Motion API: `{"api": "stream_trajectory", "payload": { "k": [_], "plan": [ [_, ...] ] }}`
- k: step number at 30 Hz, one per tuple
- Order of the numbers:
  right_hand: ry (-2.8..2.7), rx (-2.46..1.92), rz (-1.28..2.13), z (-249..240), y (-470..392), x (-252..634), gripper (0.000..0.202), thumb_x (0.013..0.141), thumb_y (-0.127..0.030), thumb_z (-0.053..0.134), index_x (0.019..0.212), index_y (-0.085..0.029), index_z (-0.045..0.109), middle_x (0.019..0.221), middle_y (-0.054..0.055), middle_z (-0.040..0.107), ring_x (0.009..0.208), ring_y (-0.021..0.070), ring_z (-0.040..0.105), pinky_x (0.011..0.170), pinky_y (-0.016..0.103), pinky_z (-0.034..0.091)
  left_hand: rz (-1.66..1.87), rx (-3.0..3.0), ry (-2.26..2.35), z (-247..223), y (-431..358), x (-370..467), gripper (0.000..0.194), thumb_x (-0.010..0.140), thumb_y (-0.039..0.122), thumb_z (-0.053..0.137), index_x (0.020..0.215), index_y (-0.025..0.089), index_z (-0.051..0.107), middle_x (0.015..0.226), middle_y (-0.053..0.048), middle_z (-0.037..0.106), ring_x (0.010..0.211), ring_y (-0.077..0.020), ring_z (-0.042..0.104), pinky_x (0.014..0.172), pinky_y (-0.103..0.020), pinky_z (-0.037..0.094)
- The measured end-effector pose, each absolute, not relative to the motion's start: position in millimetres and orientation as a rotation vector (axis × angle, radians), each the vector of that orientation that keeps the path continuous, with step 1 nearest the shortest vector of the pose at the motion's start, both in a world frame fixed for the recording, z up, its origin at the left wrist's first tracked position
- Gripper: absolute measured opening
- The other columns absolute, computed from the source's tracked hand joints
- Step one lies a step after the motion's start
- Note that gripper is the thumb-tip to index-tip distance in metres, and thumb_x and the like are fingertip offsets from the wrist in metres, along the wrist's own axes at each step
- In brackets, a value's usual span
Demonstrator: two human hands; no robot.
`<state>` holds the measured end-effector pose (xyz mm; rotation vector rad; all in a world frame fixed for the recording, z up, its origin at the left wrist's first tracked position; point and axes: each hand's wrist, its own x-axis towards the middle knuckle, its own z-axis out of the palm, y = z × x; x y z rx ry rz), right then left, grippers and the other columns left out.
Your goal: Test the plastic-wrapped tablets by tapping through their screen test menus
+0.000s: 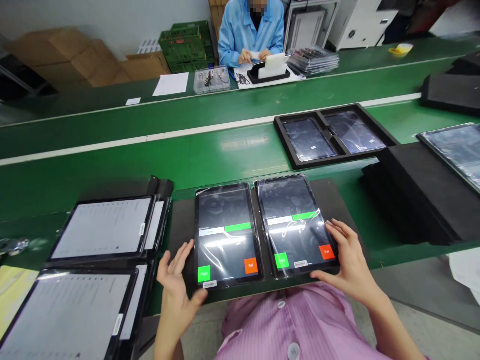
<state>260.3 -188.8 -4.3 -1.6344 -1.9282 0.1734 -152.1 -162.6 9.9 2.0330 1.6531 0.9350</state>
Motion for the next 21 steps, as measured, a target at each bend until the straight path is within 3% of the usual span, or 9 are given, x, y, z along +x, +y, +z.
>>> {"api": "stream_trajectory", "payload": {
  "k": [2, 5, 8, 10, 13, 16, 19, 21],
  "plan": [
    [-2.028, -1.637, 0.206, 2.6, -190.0, 258.4, 0.086, 0.09, -0.071, 0.066, 0.159, -0.027, 0.038, 0.159, 0.021, 0.029, 0.142, 0.0468, 0.041, 0.108, 0.065, 0.044, 0.991, 1.907, 1.622, 11.1, -157.0, -154.8, 0.061, 0.108, 0.053, 0.036, 0.155, 0.023, 0.01, 0.142, -0.02, 0.06, 0.142, -0.0304, 0.051, 0.12, -0.061, 0.036],
    [-2.164, -1.514, 0.081, 14.4, -190.3, 245.4, 0.066, 0.09, -0.067, 0.07, 0.146, -0.034, 0.056, 0.163, 0.016, 0.025, 0.147, 0.0488, 0.032, 0.116, 0.072, 0.027, 0.945, 1.953, 1.666, 8.0, -150.9, -153.5, 0.06, 0.105, 0.041, 0.044, 0.153, 0.024, 0.013, 0.14, -0.018, 0.058, 0.139, -0.0305, 0.053, 0.122, -0.063, 0.031],
    [-2.236, -1.346, -0.076, 24.8, -188.3, 225.4, 0.053, 0.089, -0.064, 0.072, 0.135, -0.04, 0.065, 0.157, 0.011, 0.04, 0.144, 0.0428, 0.036, 0.12, 0.073, 0.011, 0.891, 2.076, 1.706, 1.3, -152.4, -153.6, 0.064, 0.102, 0.038, 0.05, 0.154, 0.023, 0.016, 0.143, -0.019, 0.055, 0.142, -0.0334, 0.049, 0.124, -0.066, 0.024],
    [-2.281, -1.282, -0.089, 30.2, -184.5, 218.8, 0.05, 0.089, -0.068, 0.071, 0.131, -0.04, 0.068, 0.153, 0.01, 0.049, 0.139, 0.0393, 0.041, 0.12, 0.072, 0.008, 0.86, 2.047, 1.702, -0.1, -156.1, -159.5, 0.067, 0.103, 0.039, 0.05, 0.156, 0.023, 0.013, 0.146, -0.02, 0.052, 0.145, -0.0337, 0.046, 0.124, -0.065, 0.025],
    [-2.333, -1.265, -0.032, 35.0, -169.4, 233.0, 0.056, 0.092, -0.075, 0.06, 0.133, -0.038, 0.068, 0.153, 0.011, 0.051, 0.138, 0.0401, 0.044, 0.119, 0.072, 0.012, 0.705, 1.947, 1.665, 12.0, -154.2, -173.4, 0.066, 0.106, 0.045, 0.042, 0.16, 0.025, 0.009, 0.151, -0.021, 0.048, 0.148, -0.0337, 0.042, 0.121, -0.064, 0.033],
    [-2.242, -1.428, 0.05, 32.4, -135.5, 270.0, 0.05, 0.103, -0.064, 0.049, 0.137, -0.031, 0.065, 0.148, 0.013, 0.054, 0.136, 0.0374, 0.048, 0.116, 0.065, 0.029, 0.382, 2.003, 1.621, 43.7, -126.0, -171.4, 0.061, 0.107, 0.052, 0.039, 0.161, 0.031, 0.022, 0.162, -0.019, 0.039, 0.154, -0.0357, 0.035, 0.12, -0.065, 0.035],
    [-2.09, -1.602, 0.136, 18.1, -86.9, 303.8, 0.038, 0.105, -0.05, 0.047, 0.128, -0.03, 0.069, 0.134, 0.012, 0.063, 0.124, 0.0331, 0.058, 0.104, 0.056, 0.044, 0.14, 2.216, 1.46, 80.8, -68.1, -135.2, 0.056, 0.106, 0.054, 0.043, 0.159, 0.036, 0.038, 0.173, -0.013, 0.02, 0.159, -0.041, 0.016, 0.122, -0.072, 0.02],
    [-1.976, -1.606, 0.171, 3.2, -56.8, 315.1, 0.037, 0.103, -0.053, 0.05, 0.117, -0.029, 0.075, 0.126, 0.012, 0.067, 0.117, 0.0331, 0.061, 0.1, 0.056, 0.047, 0.004, 2.315, 1.298, 97.5, -24.4, -98.5, 0.052, 0.105, 0.05, 0.047, 0.155, 0.037, 0.046, 0.173, -0.013, 0.022, 0.159, -0.0417, 0.015, 0.122, -0.073, 0.015]
  ]
}}
